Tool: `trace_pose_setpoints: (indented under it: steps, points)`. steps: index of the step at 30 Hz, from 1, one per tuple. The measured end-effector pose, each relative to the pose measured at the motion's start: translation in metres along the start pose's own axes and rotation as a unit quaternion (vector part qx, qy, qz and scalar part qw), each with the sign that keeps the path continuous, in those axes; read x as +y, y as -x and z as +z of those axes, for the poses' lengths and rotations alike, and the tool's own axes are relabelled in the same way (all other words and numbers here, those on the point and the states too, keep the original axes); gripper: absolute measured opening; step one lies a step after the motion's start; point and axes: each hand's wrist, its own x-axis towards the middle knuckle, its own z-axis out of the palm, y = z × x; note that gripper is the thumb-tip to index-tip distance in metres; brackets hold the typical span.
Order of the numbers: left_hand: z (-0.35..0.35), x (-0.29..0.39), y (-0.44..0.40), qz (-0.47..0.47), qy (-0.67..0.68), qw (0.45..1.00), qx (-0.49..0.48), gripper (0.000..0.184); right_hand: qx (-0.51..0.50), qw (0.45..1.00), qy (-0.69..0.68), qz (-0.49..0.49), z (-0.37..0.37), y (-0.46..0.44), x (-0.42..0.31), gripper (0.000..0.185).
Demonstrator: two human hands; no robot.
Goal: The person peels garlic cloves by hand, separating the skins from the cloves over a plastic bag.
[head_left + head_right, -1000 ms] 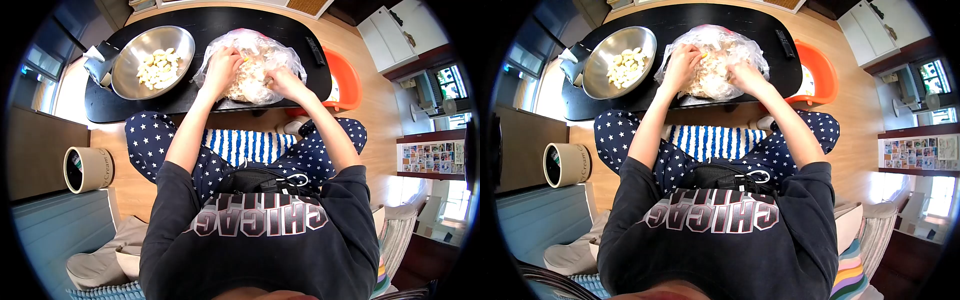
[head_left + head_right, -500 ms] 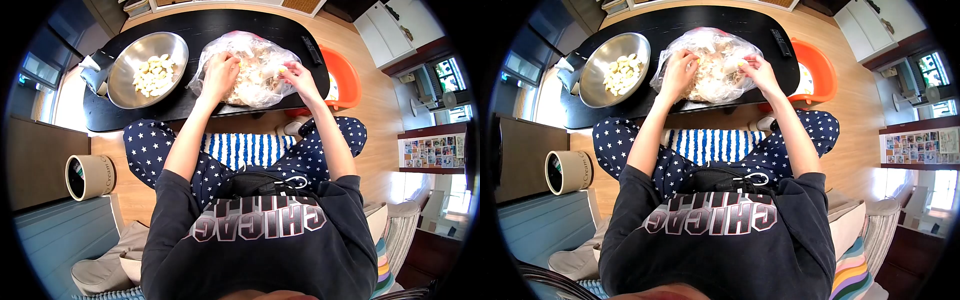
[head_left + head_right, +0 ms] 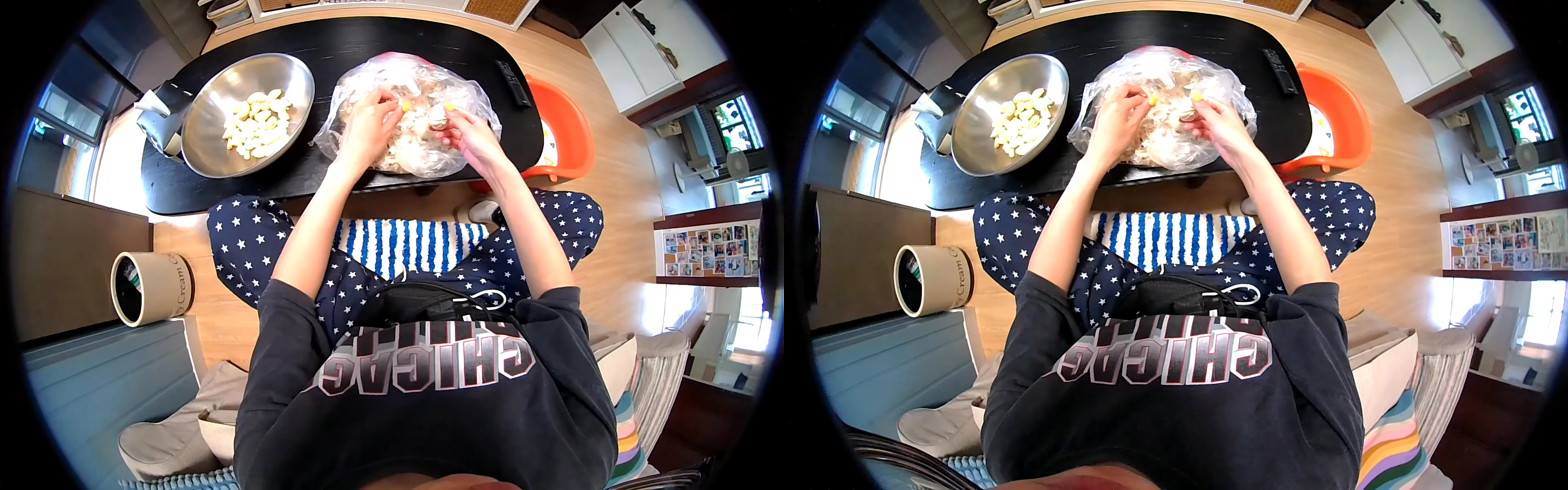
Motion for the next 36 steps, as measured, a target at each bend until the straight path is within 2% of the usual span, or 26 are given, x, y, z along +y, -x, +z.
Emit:
trace_pose_setpoints:
  steps: [5,7,11,13,17,19,21,23,25,27,28,29,31,32,33,36]
  points:
    - [0.002,0.004,0.001,0.021,0.028,0.999,0.019,0.018,-0.005,0.998,-0.055,-0.024,0.016,-0.010,0.016,0.021]
    - [-0.001,0.012,0.000,-0.038,0.113,0.992,-0.041,0.023,-0.003,0.998,-0.062,-0.032,0.025,-0.011,0.017,0.022]
    - [-0.001,0.014,0.000,-0.034,0.108,0.992,-0.056,0.025,0.013,0.996,-0.066,-0.060,0.043,-0.016,0.022,0.023]
    - [0.003,0.005,0.000,-0.058,0.135,0.989,-0.015,0.028,0.034,0.993,-0.064,-0.093,0.051,-0.015,0.026,0.024]
    - [0.005,-0.011,-0.001,-0.140,0.236,0.960,-0.054,0.027,0.056,0.983,0.081,-0.152,0.058,-0.007,0.025,0.027]
    - [-0.002,-0.002,-0.002,-0.216,0.341,0.913,-0.066,0.027,0.045,0.948,0.290,-0.124,0.038,0.000,0.002,0.027]
    - [-0.005,0.003,-0.003,-0.240,0.397,0.884,-0.058,0.028,0.080,0.841,0.480,-0.237,0.015,0.007,-0.011,0.024]
    - [-0.008,0.005,-0.005,-0.244,0.427,0.868,-0.070,0.029,0.054,0.730,0.675,-0.096,-0.001,0.006,-0.024,0.021]
    - [-0.007,0.008,-0.004,-0.247,0.425,0.868,-0.069,0.029,0.046,0.726,0.676,-0.120,-0.010,0.000,-0.016,0.017]
    - [-0.005,0.007,-0.004,-0.250,0.442,0.858,-0.077,0.030,-0.023,0.705,0.700,-0.110,-0.017,-0.024,-0.012,0.017]
    - [-0.005,0.007,-0.003,-0.250,0.440,0.859,-0.079,0.030,-0.019,0.709,0.694,-0.124,-0.018,-0.031,-0.016,0.029]
    - [-0.006,0.007,-0.002,-0.251,0.435,0.859,-0.100,0.030,-0.017,0.711,0.692,-0.125,-0.018,-0.038,-0.018,0.029]
    - [-0.006,0.008,-0.002,-0.251,0.429,0.859,-0.122,0.031,-0.031,0.749,0.641,-0.163,-0.013,-0.048,-0.026,0.044]
    - [-0.005,0.009,-0.001,-0.246,0.436,0.856,-0.127,0.032,-0.054,0.749,0.644,-0.147,-0.016,-0.058,-0.026,0.053]
    - [-0.004,0.011,0.000,-0.242,0.444,0.852,-0.133,0.033,-0.053,0.750,0.643,-0.144,-0.011,-0.056,-0.029,0.053]
    - [-0.001,0.019,0.002,-0.245,0.484,0.822,-0.172,0.039,-0.146,0.810,0.544,-0.162,-0.002,-0.050,-0.043,0.051]
